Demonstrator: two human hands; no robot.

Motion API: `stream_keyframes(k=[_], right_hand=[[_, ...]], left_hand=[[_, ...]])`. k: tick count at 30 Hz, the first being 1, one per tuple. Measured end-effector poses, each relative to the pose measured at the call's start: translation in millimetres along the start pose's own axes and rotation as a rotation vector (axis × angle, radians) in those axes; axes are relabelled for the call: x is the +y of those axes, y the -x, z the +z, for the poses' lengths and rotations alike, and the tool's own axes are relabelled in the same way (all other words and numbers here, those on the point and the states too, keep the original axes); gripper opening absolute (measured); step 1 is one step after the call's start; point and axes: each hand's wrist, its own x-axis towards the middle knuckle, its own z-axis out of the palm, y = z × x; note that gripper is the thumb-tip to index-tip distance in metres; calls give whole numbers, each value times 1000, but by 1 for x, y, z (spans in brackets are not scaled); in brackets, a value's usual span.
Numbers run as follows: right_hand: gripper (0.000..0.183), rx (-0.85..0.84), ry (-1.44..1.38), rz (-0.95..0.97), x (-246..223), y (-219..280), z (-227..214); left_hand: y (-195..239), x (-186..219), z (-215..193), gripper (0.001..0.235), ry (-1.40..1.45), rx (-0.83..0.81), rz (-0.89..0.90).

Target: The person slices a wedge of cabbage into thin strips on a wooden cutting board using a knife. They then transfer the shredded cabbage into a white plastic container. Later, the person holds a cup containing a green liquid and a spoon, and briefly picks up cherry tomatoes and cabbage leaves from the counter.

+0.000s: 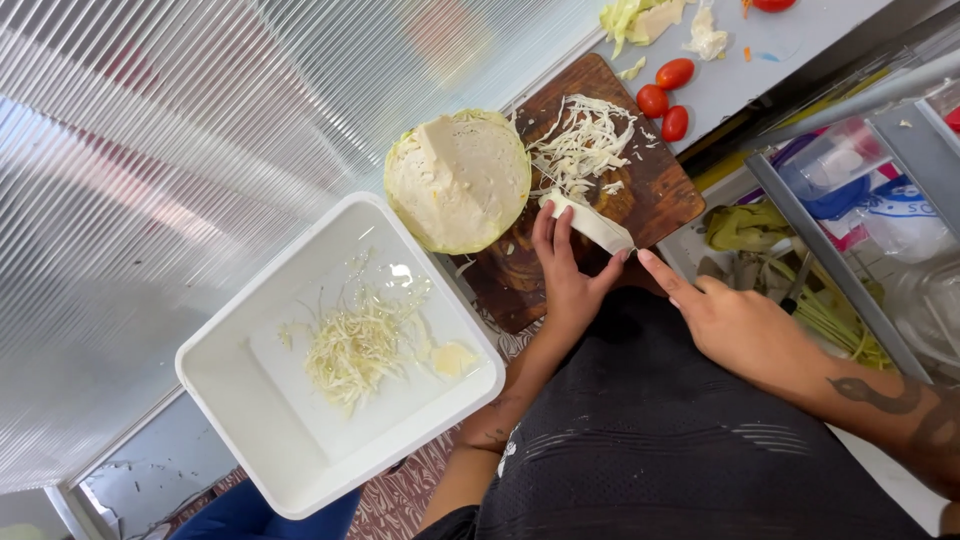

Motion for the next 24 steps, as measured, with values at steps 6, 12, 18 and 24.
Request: stream_keyframes(k=[6, 12, 18, 24], right_hand=[[72, 80, 13, -36, 7, -5, 14], [76, -49, -131, -65, -9, -29, -15], [74, 11, -60, -76, 1, -16, -6], [78, -164, -62, 53, 18, -2, 13]], left_hand=[[-3, -2, -3, 77, 25, -27, 12], [1, -6, -2, 76, 31, -37, 6], [1, -3, 1, 81, 34, -35, 20], [-1, -4, 4, 79, 5, -51, 9]])
